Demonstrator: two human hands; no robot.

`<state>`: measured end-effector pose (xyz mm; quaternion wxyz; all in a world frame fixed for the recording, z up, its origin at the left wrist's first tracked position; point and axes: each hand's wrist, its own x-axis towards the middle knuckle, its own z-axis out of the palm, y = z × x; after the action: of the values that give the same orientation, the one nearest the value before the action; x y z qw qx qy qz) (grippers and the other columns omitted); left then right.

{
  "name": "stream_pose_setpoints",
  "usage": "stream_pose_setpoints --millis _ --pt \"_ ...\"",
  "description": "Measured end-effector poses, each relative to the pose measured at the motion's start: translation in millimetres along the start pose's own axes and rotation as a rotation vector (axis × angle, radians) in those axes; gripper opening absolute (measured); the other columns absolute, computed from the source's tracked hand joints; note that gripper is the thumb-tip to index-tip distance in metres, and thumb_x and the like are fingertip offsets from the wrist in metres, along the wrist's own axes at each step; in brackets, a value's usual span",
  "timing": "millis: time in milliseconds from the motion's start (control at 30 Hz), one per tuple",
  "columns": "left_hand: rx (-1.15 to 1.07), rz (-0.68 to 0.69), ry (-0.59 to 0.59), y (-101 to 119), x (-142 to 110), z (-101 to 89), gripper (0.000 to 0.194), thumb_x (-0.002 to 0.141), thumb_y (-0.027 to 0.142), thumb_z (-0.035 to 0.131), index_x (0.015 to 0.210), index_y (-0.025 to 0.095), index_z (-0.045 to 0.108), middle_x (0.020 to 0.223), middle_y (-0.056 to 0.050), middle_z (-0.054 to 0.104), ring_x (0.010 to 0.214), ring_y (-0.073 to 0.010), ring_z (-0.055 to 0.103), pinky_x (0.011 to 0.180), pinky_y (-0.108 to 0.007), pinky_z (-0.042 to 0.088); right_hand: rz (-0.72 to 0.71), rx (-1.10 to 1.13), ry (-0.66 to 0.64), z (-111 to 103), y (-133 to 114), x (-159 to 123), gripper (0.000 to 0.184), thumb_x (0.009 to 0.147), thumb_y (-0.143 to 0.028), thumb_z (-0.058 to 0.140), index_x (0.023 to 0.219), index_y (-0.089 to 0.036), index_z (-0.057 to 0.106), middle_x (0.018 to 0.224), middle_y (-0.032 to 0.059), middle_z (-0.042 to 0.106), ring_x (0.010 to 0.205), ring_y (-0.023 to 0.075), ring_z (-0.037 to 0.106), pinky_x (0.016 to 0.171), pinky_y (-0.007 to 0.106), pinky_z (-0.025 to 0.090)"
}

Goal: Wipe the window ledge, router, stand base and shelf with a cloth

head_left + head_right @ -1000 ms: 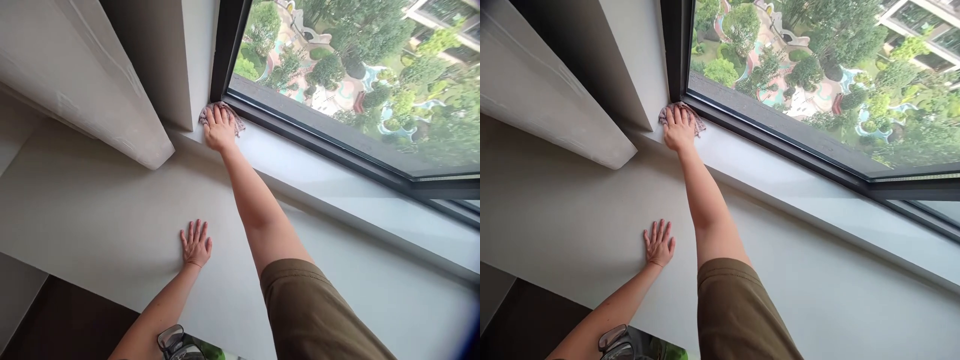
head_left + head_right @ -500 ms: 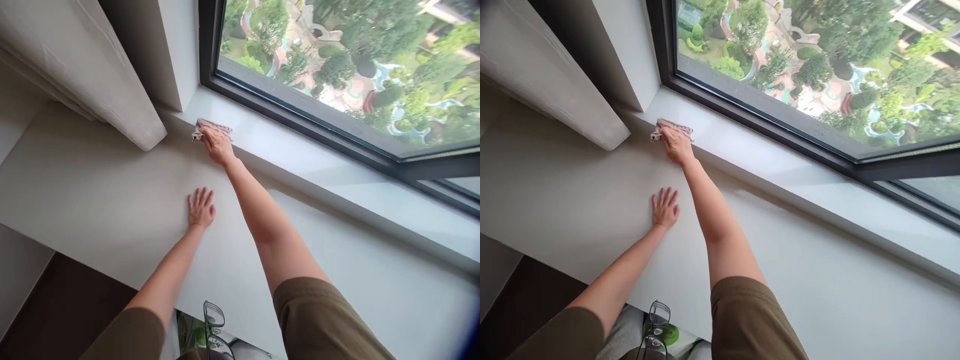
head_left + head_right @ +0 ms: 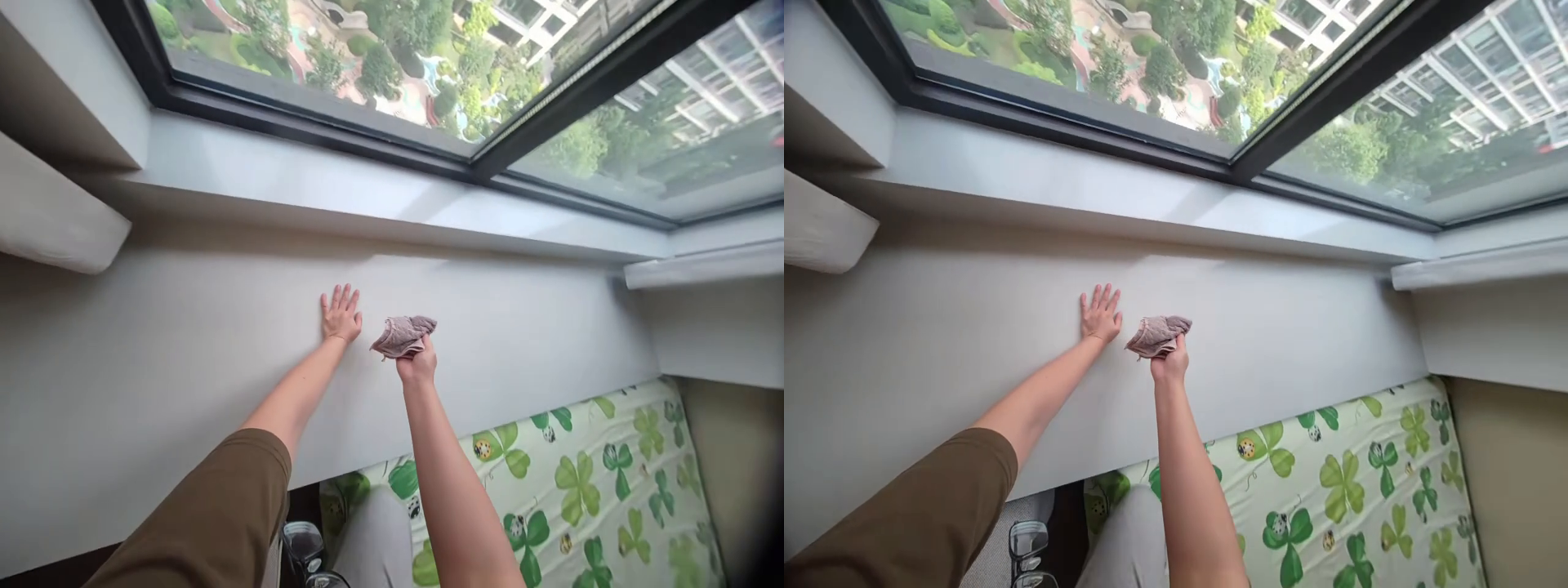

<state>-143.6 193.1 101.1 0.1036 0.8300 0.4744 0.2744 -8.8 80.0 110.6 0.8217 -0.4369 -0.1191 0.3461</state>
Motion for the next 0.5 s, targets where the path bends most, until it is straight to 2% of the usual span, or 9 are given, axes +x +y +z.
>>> stream_pose_setpoints --millis 100,167,233,300,400,500 --pt "-0.002 0.025 0.026 0 5 -0.7 0.06 0.093 0.032 0.043 0.153 0.024 0.04 0.164 -0.004 0.024 0.154 -0.0291 0.011 0.123 -0.061 -0.003 -0.047 0.102 0.228 -36 2 5 0.024 0.093 -0.036 0.043 0.088 -0.025 0.064 0.092 -0.0009 0.073 0.092 0.0143 0.071 0.091 0.038 0.059" --pt "-0.014 0.097 -0.002 -3 4 -0.5 0.056 0.094 0.03 0.042 0.149 0.024 0.046 0.161 -0.004 0.032 0.154 -0.0274 0.017 0.125 -0.058 0.001 -0.026 0.142 0.255 -50 4 3 0.026 0.094 -0.04 0.045 0.09 -0.024 0.064 0.092 -0.0004 0.073 0.092 0.0152 0.071 0.091 0.041 0.058" --pt "-0.011 0.207 -0.058 -11 -7 -1.3 0.052 0.095 0.027 0.04 0.145 0.022 0.052 0.157 -0.005 0.039 0.152 -0.0249 0.025 0.126 -0.052 0.007 0.024 0.132 0.201 -56 9 -4 0.024 0.093 -0.042 0.049 0.09 -0.023 0.065 0.092 -0.0003 0.074 0.092 0.0152 0.07 0.092 0.04 0.057" --pt "0.013 0.331 -0.113 -25 -30 -3.8 0.05 0.096 0.025 0.038 0.142 0.021 0.055 0.155 -0.005 0.044 0.149 -0.0236 0.03 0.126 -0.048 0.015 0.076 0.108 0.146 -56 18 -11 0.019 0.091 -0.039 0.056 0.09 -0.023 0.064 0.09 -0.0009 0.074 0.09 0.0143 0.07 0.093 0.037 0.057" --pt "0.071 0.498 -0.201 -57 -83 -14.4 0.048 0.097 0.026 0.038 0.141 0.024 0.056 0.152 -0.004 0.048 0.147 -0.0225 0.035 0.123 -0.045 0.024 0.121 0.098 0.146 -51 33 -16 0.014 0.089 -0.033 0.059 0.093 -0.02 0.063 0.087 -0.001 0.073 0.085 0.0134 0.07 0.088 0.034 0.058" --pt "0.143 0.554 -0.25 -99 -137 -36.8 0.048 0.097 0.026 0.039 0.143 0.029 0.054 0.15 -0.002 0.05 0.146 -0.0205 0.037 0.123 -0.041 0.027 0.054 -0.017 0.209 -53 40 -12 0.012 0.088 -0.032 0.058 0.09 -0.02 0.061 0.077 -0.0032 0.07 0.078 0.0125 0.069 0.079 0.03 0.059"
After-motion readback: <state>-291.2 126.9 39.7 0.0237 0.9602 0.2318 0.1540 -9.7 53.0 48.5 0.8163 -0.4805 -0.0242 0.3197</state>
